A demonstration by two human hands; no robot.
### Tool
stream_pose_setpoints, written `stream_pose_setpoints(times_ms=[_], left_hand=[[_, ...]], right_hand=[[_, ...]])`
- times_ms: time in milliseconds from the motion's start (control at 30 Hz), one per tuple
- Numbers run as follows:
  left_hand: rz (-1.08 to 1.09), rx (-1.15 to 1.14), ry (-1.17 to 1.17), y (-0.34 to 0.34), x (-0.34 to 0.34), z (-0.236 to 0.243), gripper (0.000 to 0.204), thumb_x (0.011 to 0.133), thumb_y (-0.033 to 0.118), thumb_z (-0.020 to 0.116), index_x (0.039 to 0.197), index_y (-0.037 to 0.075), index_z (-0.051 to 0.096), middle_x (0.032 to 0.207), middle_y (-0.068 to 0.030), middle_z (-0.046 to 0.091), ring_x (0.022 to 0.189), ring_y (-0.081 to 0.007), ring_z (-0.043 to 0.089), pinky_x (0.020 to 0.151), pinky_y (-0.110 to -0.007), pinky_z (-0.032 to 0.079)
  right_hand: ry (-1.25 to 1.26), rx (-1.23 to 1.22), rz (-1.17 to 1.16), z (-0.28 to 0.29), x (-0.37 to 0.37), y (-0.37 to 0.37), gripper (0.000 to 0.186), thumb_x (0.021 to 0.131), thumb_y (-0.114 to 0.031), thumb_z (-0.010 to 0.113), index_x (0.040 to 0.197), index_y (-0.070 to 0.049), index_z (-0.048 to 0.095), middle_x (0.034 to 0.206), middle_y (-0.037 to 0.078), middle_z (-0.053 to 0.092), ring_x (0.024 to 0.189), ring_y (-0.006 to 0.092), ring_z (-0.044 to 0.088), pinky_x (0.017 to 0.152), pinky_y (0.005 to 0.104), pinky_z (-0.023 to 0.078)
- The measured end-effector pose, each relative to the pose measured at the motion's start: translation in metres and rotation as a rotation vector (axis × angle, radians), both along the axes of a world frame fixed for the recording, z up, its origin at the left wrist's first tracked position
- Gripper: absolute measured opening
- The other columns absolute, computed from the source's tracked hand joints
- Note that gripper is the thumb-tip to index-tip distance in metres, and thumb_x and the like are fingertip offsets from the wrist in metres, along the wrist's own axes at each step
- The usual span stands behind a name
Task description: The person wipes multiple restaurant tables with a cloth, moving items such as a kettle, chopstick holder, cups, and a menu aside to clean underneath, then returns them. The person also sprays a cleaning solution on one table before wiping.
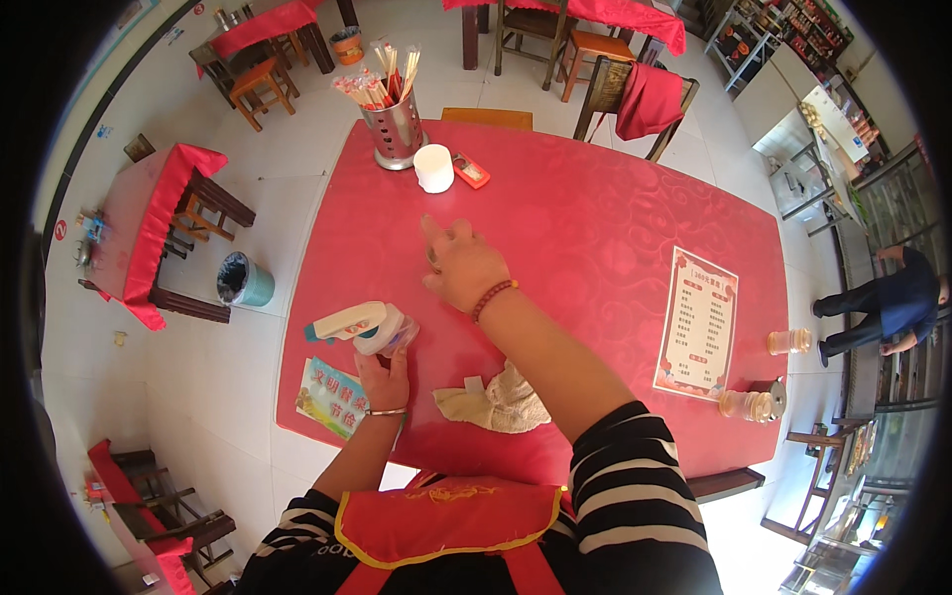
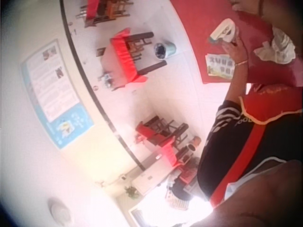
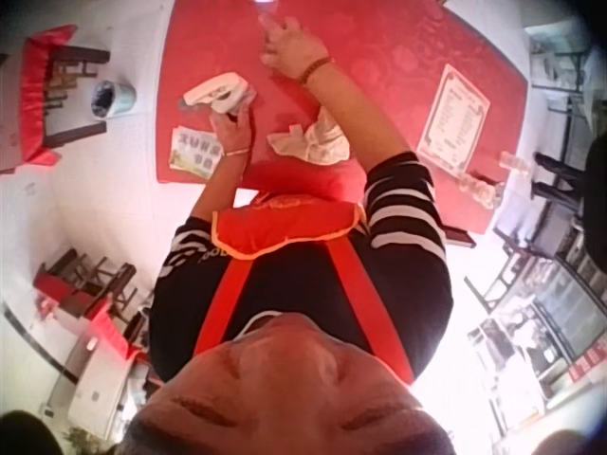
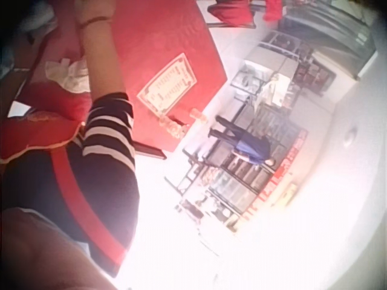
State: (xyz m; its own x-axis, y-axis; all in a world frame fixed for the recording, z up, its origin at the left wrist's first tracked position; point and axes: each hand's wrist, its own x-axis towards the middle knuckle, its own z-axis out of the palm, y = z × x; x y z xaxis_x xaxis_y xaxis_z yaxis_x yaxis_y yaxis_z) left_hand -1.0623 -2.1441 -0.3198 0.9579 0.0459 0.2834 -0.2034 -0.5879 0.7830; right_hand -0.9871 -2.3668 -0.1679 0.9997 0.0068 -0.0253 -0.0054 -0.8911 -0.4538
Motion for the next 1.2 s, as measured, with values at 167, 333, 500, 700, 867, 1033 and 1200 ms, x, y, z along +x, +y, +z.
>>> stream_pose_setpoints(times_ms=[167,333,500,700,867,1033,1200], left_hand=[[-0.005,-0.123,-0.017,0.001,0.000,0.000,0.058,0.085,0.015,0.078,0.131,-0.006,0.050,0.120,-0.0280,0.057,0.108,-0.0477,0.056,0.095,-0.053,0.045],[-0.038,-0.006,0.033,0.004,0.004,-0.006,0.054,0.084,0.012,0.078,0.129,-0.005,0.052,0.123,-0.0270,0.057,0.111,-0.0475,0.056,0.098,-0.053,0.044],[0.031,0.012,-0.026,0.009,-0.019,0.012,0.055,0.085,0.013,0.077,0.131,-0.004,0.053,0.125,-0.0245,0.059,0.113,-0.0451,0.056,0.100,-0.054,0.043],[-0.424,0.026,-0.009,-0.024,-0.082,0.070,0.062,0.087,0.014,0.075,0.139,-0.005,0.049,0.138,-0.0261,0.053,0.126,-0.0418,0.052,0.109,-0.050,0.041],[-0.227,-0.174,-0.029,-0.121,-0.004,0.071,0.087,0.086,0.016,0.077,0.153,-0.010,0.028,0.154,-0.0306,0.040,0.141,-0.0460,0.043,0.119,-0.049,0.034],[0.069,-0.218,0.009,-0.152,0.053,0.044,0.090,0.084,0.015,0.080,0.154,-0.006,0.028,0.152,-0.0264,0.043,0.138,-0.0409,0.047,0.116,-0.046,0.038],[-0.261,-1.078,0.239,-0.155,0.113,0.002,0.079,0.084,0.017,0.084,0.148,0.004,0.038,0.137,-0.0102,0.056,0.123,-0.0217,0.059,0.103,-0.036,0.049]], right_hand=[[-0.205,0.040,-0.248,-0.008,-0.063,-0.038,0.047,0.092,-0.028,0.070,0.133,-0.009,0.059,0.116,0.017,0.064,0.107,0.0315,0.066,0.092,0.0452,0.056],[-0.004,-0.237,0.339,-0.056,-0.151,-0.009,0.020,0.088,-0.022,0.067,0.102,-0.009,0.071,0.096,0.008,0.068,0.093,0.0294,0.067,0.080,0.0459,0.055],[-0.064,-0.283,0.397,-0.088,-0.167,-0.017,0.015,0.085,-0.021,0.068,0.095,-0.011,0.074,0.092,0.010,0.070,0.091,0.0286,0.069,0.080,0.0440,0.055],[-0.124,0.663,-0.280,-0.046,-0.117,-0.102,0.004,0.090,-0.008,0.066,0.091,-0.007,0.069,0.084,0.004,0.068,0.079,0.0186,0.068,0.071,0.0328,0.054],[-0.146,1.240,-0.422,0.001,-0.072,-0.131,0.008,0.095,-0.007,0.067,0.089,-0.006,0.063,0.079,-0.005,0.059,0.074,0.0043,0.055,0.067,0.0237,0.047],[-0.401,0.875,-0.090,0.004,-0.026,-0.088,0.007,0.092,-0.002,0.067,0.092,-0.005,0.062,0.102,0.003,0.067,0.090,0.0149,0.064,0.077,0.0291,0.053],[-0.300,0.442,0.227,-0.016,0.009,-0.042,0.013,0.096,-0.011,0.061,0.107,-0.006,0.064,0.131,0.012,0.064,0.118,0.0340,0.061,0.099,0.0435,0.051]])
